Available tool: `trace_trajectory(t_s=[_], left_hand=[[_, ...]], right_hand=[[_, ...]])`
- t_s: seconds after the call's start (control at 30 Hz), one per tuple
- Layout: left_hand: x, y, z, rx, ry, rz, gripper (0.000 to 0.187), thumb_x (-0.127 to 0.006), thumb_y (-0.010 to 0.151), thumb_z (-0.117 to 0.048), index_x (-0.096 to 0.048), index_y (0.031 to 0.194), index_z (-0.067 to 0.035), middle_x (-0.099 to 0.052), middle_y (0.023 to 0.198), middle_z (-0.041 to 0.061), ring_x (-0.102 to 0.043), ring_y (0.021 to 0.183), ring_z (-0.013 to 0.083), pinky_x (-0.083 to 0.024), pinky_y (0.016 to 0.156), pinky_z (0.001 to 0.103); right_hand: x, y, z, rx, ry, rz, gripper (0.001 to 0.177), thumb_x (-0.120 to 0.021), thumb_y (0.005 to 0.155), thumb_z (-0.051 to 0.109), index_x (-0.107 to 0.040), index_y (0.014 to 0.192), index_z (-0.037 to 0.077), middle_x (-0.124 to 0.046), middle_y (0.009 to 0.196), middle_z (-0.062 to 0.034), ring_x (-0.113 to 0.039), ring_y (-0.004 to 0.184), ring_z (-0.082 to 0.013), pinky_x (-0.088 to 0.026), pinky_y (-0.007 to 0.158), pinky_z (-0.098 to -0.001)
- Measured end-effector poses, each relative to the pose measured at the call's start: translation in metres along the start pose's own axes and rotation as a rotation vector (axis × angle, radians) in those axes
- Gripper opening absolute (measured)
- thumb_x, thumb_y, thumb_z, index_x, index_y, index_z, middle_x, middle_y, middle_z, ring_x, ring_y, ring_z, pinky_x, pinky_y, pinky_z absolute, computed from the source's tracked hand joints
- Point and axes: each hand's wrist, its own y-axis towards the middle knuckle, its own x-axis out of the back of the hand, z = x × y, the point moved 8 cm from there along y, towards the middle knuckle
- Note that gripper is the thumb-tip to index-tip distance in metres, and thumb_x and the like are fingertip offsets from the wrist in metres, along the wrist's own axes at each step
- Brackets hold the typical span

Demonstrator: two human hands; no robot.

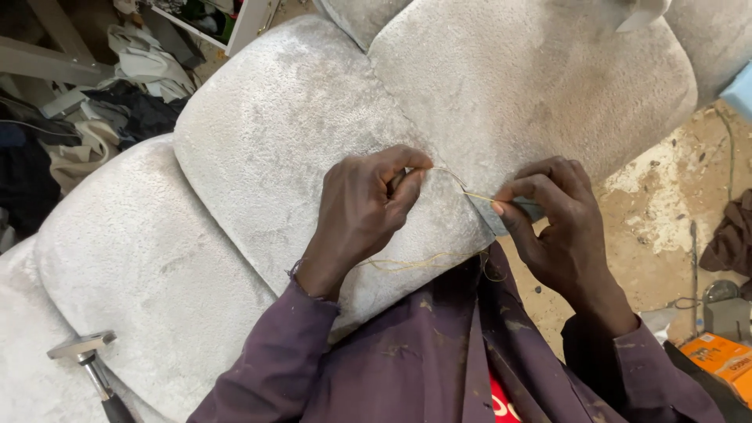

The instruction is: Hand-sewing and tufting a sofa cushion using a needle and thread

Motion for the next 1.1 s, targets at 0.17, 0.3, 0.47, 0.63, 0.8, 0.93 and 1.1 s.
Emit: trace_trajectory(t_s=[0.17,0.3,0.47,0.63,0.8,0.93,1.1], left_hand=[[-0.004,0.004,0.002,-0.101,0.041,-0.013,0.013,-0.084,0.117,-0.028,-0.096,0.122,-0.028,-0.088,0.081,-0.007,-0.073,0.061,0.0211,-0.051,0.067,0.047],[-0.006,0.008,-0.003,-0.091,0.025,0.040,0.017,-0.081,0.117,-0.030,-0.098,0.123,-0.029,-0.094,0.088,-0.008,-0.084,0.072,0.0178,-0.055,0.070,0.045],[-0.006,0.009,0.001,-0.025,0.047,0.089,0.017,-0.077,0.115,-0.033,-0.091,0.123,-0.032,-0.085,0.081,-0.008,-0.079,0.070,0.0202,-0.055,0.074,0.047],[-0.006,0.017,0.002,-0.041,0.033,0.102,0.013,-0.081,0.114,-0.028,-0.093,0.119,-0.027,-0.067,0.066,-0.008,-0.063,0.060,0.0158,-0.050,0.066,0.046],[-0.017,0.045,0.003,-0.027,0.035,0.288,0.019,-0.077,0.119,-0.019,-0.089,0.105,-0.020,-0.086,0.085,-0.005,-0.057,0.059,0.0063,-0.048,0.054,0.029],[-0.023,0.062,-0.010,-0.270,0.114,0.338,0.012,-0.077,0.107,-0.014,-0.088,0.111,-0.018,-0.085,0.083,0.004,-0.079,0.072,0.0308,-0.054,0.066,0.054],[-0.034,0.066,-0.007,-0.297,0.063,0.400,0.028,-0.061,0.109,0.000,-0.082,0.100,-0.016,-0.086,0.090,0.006,-0.078,0.078,0.0257,-0.059,0.067,0.048]], right_hand=[[0.001,-0.002,0.000,0.047,0.062,0.038,0.009,-0.087,0.125,0.011,-0.082,0.118,0.008,-0.075,0.123,-0.0126,-0.070,0.120,-0.0358,-0.047,0.114,-0.0518],[0.003,-0.003,-0.004,0.045,0.097,0.050,0.009,-0.085,0.125,0.016,-0.082,0.118,0.010,-0.074,0.123,-0.0113,-0.071,0.122,-0.0343,-0.046,0.115,-0.0507],[0.006,0.003,0.022,0.056,0.089,0.106,0.013,-0.089,0.119,0.017,-0.082,0.112,0.008,-0.080,0.121,-0.0118,-0.072,0.121,-0.0350,-0.048,0.113,-0.0526],[-0.040,-0.034,0.096,0.083,0.186,0.302,0.006,-0.079,0.119,0.019,-0.076,0.115,0.016,-0.077,0.115,-0.0084,-0.073,0.105,-0.0327,-0.055,0.094,-0.0495],[-0.074,-0.060,0.174,0.484,0.104,0.655,0.017,-0.072,0.116,0.030,-0.076,0.110,0.014,-0.074,0.118,-0.0105,-0.066,0.112,-0.0388,-0.051,0.112,-0.0599],[-0.020,-0.032,0.152,0.326,0.139,0.356,0.019,-0.080,0.116,0.026,-0.082,0.124,0.009,-0.085,0.123,-0.0123,-0.077,0.112,-0.0387,-0.060,0.101,-0.0555],[0.016,-0.019,0.035,-0.347,0.113,0.015,0.010,-0.087,0.125,0.009,-0.087,0.135,0.007,-0.092,0.132,-0.0094,-0.086,0.110,-0.0243,-0.068,0.101,-0.0395]])
